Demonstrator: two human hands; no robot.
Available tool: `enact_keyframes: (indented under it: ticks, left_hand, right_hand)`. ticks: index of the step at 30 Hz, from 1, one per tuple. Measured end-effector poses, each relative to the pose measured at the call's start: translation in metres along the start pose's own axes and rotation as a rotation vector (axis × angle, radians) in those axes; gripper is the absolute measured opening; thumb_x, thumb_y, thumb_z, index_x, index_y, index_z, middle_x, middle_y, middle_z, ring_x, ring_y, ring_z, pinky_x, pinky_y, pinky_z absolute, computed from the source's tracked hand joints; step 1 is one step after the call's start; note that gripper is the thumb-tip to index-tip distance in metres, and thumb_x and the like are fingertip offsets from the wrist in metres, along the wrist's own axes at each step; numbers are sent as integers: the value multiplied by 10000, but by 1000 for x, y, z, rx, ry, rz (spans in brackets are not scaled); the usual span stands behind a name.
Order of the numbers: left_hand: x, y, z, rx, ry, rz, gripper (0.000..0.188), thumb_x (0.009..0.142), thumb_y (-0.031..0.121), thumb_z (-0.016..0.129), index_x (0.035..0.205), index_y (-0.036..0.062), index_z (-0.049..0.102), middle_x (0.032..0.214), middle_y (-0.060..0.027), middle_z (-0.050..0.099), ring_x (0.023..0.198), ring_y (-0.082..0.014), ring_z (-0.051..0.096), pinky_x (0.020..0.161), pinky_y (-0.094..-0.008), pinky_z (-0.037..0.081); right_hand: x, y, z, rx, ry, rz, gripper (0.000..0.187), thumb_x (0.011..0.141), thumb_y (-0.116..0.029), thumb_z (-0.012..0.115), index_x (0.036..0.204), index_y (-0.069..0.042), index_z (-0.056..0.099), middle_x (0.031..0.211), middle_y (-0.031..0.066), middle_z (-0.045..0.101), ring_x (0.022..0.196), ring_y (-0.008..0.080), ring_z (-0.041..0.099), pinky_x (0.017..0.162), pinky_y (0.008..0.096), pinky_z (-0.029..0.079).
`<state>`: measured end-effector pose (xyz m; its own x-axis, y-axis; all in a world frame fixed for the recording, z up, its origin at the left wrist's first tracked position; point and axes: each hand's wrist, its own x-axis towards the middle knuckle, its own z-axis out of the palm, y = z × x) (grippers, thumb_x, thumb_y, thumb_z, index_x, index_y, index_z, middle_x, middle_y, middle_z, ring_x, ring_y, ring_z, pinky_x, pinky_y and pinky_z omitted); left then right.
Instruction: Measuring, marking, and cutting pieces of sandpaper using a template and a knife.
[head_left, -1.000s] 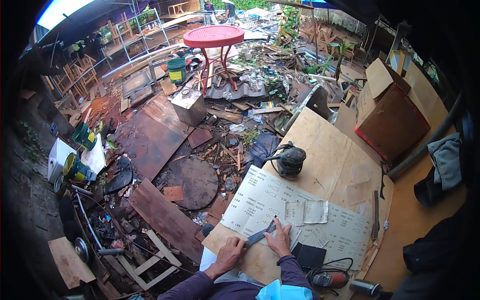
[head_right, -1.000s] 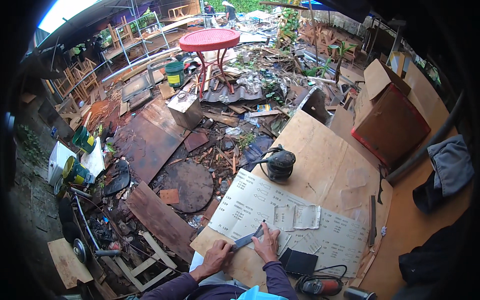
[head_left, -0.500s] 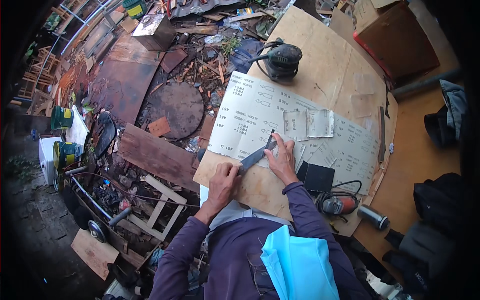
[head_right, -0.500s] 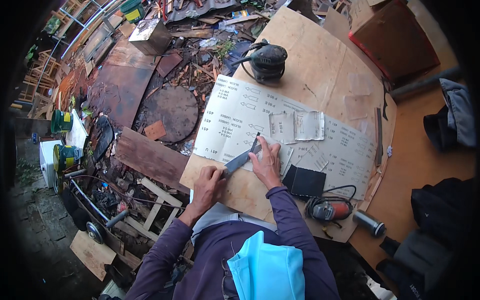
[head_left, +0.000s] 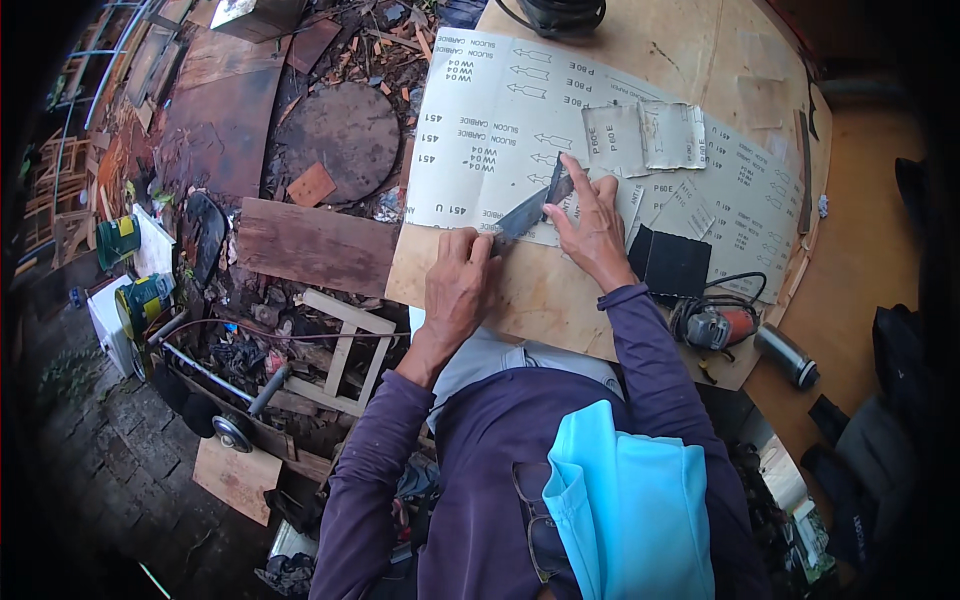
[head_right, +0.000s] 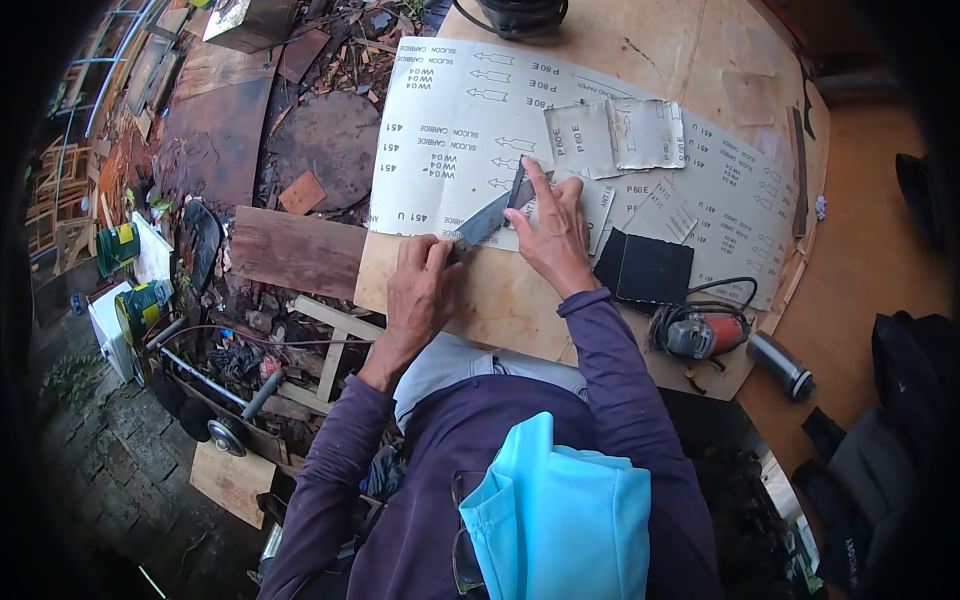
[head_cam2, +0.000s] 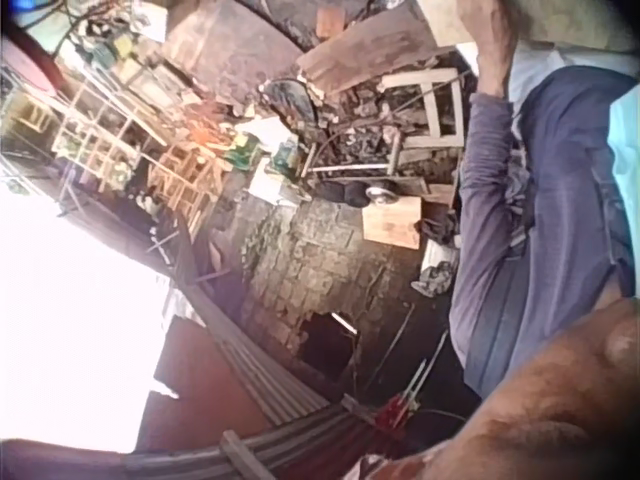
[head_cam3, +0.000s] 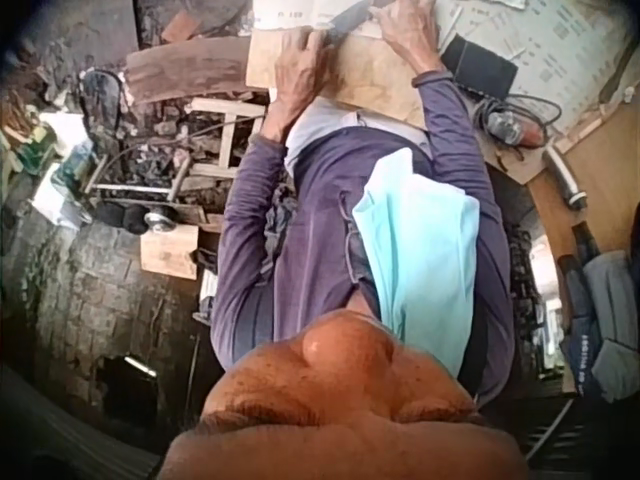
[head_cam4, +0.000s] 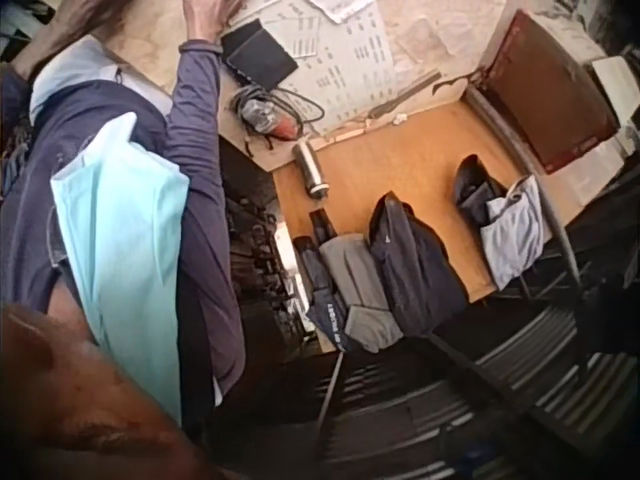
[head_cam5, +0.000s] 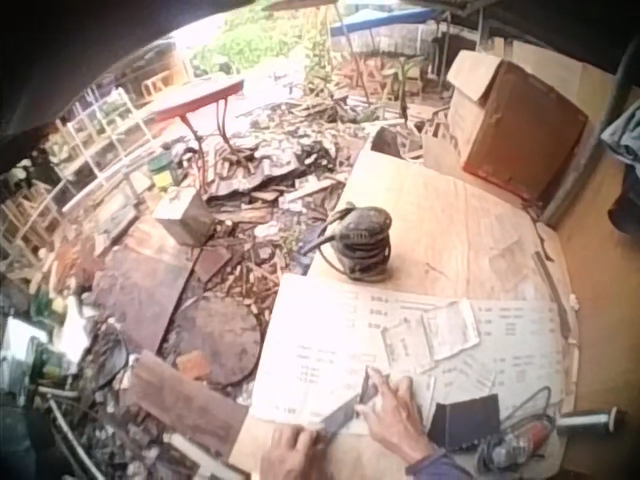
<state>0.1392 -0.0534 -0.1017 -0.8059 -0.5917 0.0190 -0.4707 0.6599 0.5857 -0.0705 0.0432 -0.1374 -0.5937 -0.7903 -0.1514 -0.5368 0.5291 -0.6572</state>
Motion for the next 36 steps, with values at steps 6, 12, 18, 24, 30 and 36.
enact_keyframes:
  ticks: [6,12,18,24,30,36]
  left_hand:
    - [-8,-11,-7,-30,-1,-14,395,855,54,746,1218,31,594,1124,-154,575,1033,-356,588,790,-454,534]
    - [2,-9,-8,6,-19,7,398,850,28,750,1219,26,600,1124,-162,585,1020,-368,603,778,-457,537]
    - [2,-10,-8,-16,17,15,379,857,27,744,1208,17,603,1110,-163,588,1019,-371,606,774,-457,537]
    - [-14,-22,-14,-27,29,-24,357,852,29,749,1179,19,605,1107,-163,589,1009,-364,606,776,-454,534]
    - [-2,-21,-21,-19,18,29,391,841,14,759,1207,21,619,1105,-156,604,1005,-354,619,785,-439,539]
    - [-2,-24,-22,-14,1,42,402,845,17,756,1224,27,623,1105,-152,608,1005,-349,618,784,-437,539]
  right_hand:
    - [-1,-3,-2,-29,-16,15,812,904,-235,789,1609,-254,387,1065,150,421,906,334,545,837,432,515]
    - [2,-5,1,-38,-32,5,815,909,-237,782,1616,-258,378,1061,149,416,901,331,539,835,428,512]
    - [4,-6,-3,-60,-28,14,820,913,-238,775,1622,-274,365,1072,154,413,901,340,549,829,436,523]
    - [4,-10,-4,-6,-52,55,846,874,-227,802,1606,-251,379,1089,190,433,914,387,577,813,484,524]
    - [7,0,-5,37,-54,13,823,887,-231,793,1604,-245,389,1088,182,434,901,377,570,831,481,507]
    - [6,-7,-2,-27,-32,44,825,915,-226,782,1626,-258,363,1080,154,440,926,337,564,852,425,525]
